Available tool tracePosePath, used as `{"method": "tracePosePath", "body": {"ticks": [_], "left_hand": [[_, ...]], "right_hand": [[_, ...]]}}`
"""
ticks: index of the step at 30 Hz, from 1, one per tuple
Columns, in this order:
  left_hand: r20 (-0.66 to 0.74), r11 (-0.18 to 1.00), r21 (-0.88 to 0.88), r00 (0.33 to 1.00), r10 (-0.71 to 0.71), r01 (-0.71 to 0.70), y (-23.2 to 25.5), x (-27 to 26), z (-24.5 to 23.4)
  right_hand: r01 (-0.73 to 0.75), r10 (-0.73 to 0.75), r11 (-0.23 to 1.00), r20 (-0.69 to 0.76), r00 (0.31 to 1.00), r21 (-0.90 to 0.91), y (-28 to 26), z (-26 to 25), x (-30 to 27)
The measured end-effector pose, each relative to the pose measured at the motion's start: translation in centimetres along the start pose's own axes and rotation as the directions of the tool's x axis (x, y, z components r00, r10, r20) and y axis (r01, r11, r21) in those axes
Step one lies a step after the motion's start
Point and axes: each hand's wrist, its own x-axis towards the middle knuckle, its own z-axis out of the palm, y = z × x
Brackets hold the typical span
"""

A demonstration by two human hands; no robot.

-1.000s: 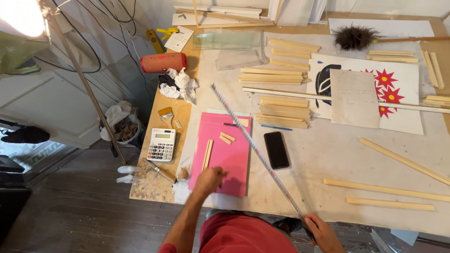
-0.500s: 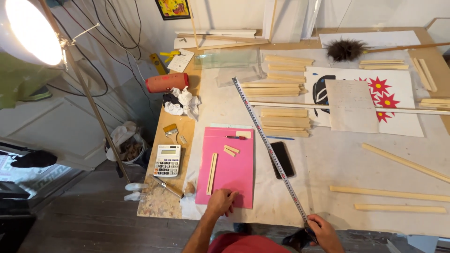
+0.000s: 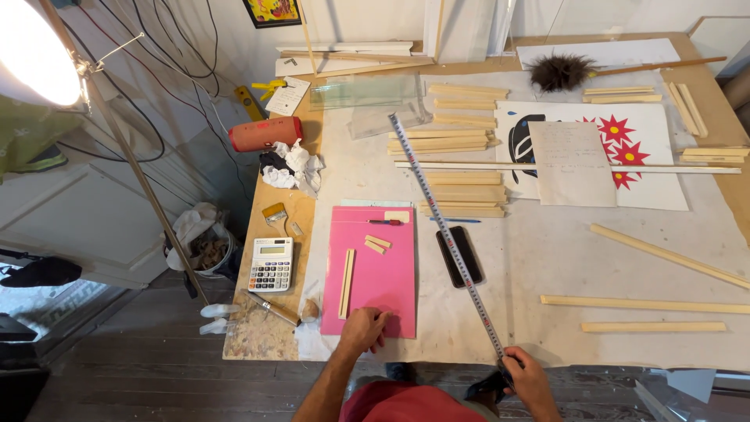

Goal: The person uses a tape measure and a pencil to measure and mark several wooden strips on a workbench in a workshop.

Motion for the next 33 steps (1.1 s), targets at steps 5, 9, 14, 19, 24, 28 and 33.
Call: {"method": "tracePosePath", "body": {"ticks": [5,9,14,19,24,28,33], "left_hand": [[-0.005,1.000,0.003,1.000,0.007,-0.007,-0.1,0.0,0.1],[-0.005,1.000,0.022,1.000,0.012,-0.012,0.1,0.0,0.0],[-0.007,1.000,0.010,1.000,-0.006,0.006,0.2,0.0,0.0],[-0.015,1.000,0.019,1.000,0.010,-0.010,0.4,0.0,0.1],[-0.067,1.000,0.014,0.998,-0.001,0.002,0.3,0.2,0.5],[-0.076,0.999,0.030,0.997,-0.018,0.020,0.1,0.5,0.7],[-0.089,0.999,0.039,0.996,0.002,0.001,-0.2,0.7,0.9]], "right_hand": [[0.001,-0.001,0.998,-0.010,1.000,0.062,-0.1,0.2,-0.2],[0.003,-0.001,0.996,-0.025,1.000,0.090,0.6,0.4,0.5],[-0.006,0.012,0.992,-0.043,0.999,0.126,0.8,0.6,0.7],[-0.033,0.041,0.982,-0.037,0.998,0.185,1.0,0.6,1.3],[-0.037,0.044,0.979,-0.031,0.999,0.202,1.7,0.8,2.1],[-0.034,0.043,0.974,-0.034,0.998,0.226,2.6,1.0,3.2],[0.001,0.007,0.964,-0.032,0.999,0.265,3.3,1.0,3.6]]}}
